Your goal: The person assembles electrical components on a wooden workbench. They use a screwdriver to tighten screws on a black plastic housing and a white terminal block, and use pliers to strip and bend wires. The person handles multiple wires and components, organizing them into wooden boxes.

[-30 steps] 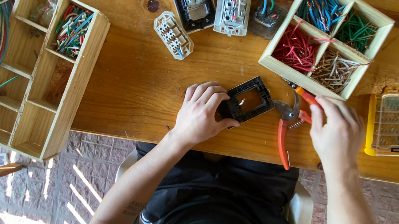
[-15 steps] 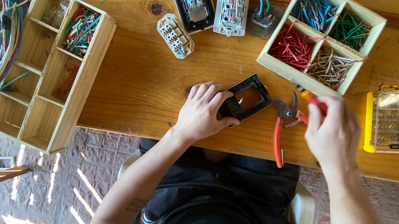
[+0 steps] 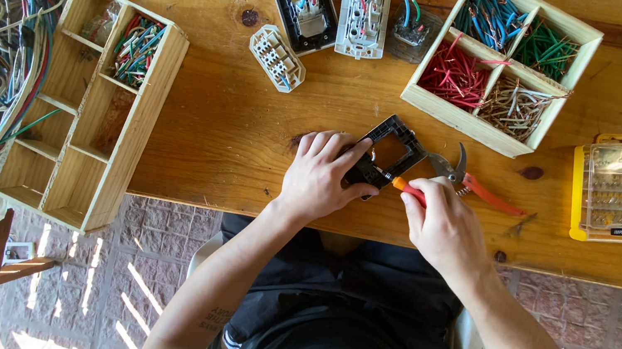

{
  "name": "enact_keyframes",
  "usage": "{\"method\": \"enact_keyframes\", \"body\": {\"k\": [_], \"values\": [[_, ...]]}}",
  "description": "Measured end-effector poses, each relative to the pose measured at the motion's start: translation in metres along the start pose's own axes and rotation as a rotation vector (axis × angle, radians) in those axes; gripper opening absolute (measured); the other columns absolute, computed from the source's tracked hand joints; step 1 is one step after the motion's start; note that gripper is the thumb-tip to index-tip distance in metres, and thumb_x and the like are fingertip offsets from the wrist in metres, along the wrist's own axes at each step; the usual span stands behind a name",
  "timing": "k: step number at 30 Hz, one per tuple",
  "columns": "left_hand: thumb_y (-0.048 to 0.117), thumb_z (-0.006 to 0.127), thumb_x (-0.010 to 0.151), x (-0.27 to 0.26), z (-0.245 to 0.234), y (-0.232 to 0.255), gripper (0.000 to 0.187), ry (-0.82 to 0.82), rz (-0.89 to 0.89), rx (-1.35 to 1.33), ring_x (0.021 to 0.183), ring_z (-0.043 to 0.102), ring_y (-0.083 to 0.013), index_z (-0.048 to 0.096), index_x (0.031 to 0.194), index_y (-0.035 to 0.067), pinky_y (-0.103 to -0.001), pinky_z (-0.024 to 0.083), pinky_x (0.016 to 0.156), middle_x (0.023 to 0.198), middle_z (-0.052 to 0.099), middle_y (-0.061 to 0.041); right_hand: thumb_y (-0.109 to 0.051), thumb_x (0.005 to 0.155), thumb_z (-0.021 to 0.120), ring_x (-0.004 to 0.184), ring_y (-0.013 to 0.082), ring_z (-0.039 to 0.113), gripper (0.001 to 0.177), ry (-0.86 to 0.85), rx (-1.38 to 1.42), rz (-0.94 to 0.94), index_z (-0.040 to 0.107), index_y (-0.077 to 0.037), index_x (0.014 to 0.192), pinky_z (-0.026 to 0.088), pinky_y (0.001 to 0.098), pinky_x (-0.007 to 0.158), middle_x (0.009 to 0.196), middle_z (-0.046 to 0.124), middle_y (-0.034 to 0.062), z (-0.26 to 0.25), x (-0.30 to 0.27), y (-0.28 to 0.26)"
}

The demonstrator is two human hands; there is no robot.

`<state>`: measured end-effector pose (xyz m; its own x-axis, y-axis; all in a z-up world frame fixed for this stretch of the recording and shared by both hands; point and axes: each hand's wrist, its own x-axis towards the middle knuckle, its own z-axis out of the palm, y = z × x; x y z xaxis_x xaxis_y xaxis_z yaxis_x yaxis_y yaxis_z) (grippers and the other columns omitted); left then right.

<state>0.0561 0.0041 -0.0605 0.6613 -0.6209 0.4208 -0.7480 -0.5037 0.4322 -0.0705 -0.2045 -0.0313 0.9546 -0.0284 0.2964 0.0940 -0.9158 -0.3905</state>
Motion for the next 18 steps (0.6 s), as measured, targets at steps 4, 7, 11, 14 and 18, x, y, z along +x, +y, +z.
{"method": "enact_keyframes", "body": {"k": [4, 7, 11, 14, 18], "values": [[0.064, 0.076, 0.077, -0.003, 0.004, 0.001, 0.077, -0.013, -0.027, -0.002, 0.118, 0.058, -0.0272, 0.065, 0.135, 0.014, -0.043, 0.041, 0.105, 0.117, 0.061, -0.008, -0.017, 0.092, 0.075, 0.071, 0.0364, 0.071, 0.028, 0.015, -0.014, 0.029, 0.059, -0.011, 0.115, 0.062, 0.0470, 0.058, 0.100, 0.059, 0.0102, -0.004, 0.001, -0.009], [0.064, 0.076, 0.076, -0.003, 0.005, 0.001, 0.078, -0.024, -0.041, 0.002, 0.120, 0.057, -0.0271, 0.065, 0.136, 0.016, -0.043, 0.040, 0.106, 0.118, 0.060, -0.007, -0.023, 0.094, 0.074, 0.082, 0.0324, 0.073, 0.022, 0.064, -0.086, 0.037, 0.063, -0.013, 0.108, 0.062, 0.0426, 0.063, 0.098, 0.061, 0.0055, 0.008, -0.008, -0.001], [0.064, 0.076, 0.077, -0.005, 0.006, 0.002, 0.078, -0.012, -0.044, 0.008, 0.120, 0.057, -0.0280, 0.065, 0.135, 0.014, -0.044, 0.040, 0.106, 0.118, 0.060, -0.008, -0.036, 0.100, 0.070, 0.082, 0.0257, 0.074, 0.019, 0.069, -0.164, 0.095, 0.070, -0.016, 0.102, 0.061, 0.0386, 0.062, 0.087, 0.067, 0.0016, 0.011, -0.014, -0.004], [0.064, 0.077, 0.076, -0.004, 0.005, 0.003, 0.078, -0.001, -0.032, 0.011, 0.119, 0.057, -0.0287, 0.065, 0.135, 0.014, -0.044, 0.040, 0.106, 0.117, 0.060, -0.009, -0.035, 0.104, 0.062, 0.078, 0.0302, 0.074, 0.023, -0.020, -0.126, 0.176, 0.070, -0.013, 0.103, 0.061, 0.0447, 0.061, 0.082, 0.070, 0.0068, 0.010, -0.014, -0.009], [0.063, 0.078, 0.075, -0.004, 0.006, 0.001, 0.078, 0.024, -0.024, 0.019, 0.118, 0.058, -0.0286, 0.066, 0.135, 0.014, -0.045, 0.041, 0.106, 0.116, 0.060, -0.009, -0.034, 0.107, 0.057, 0.076, 0.0350, 0.074, 0.026, -0.122, -0.006, 0.273, 0.068, -0.011, 0.108, 0.059, 0.0476, 0.063, 0.085, 0.073, 0.0117, 0.007, -0.010, -0.011]]}}
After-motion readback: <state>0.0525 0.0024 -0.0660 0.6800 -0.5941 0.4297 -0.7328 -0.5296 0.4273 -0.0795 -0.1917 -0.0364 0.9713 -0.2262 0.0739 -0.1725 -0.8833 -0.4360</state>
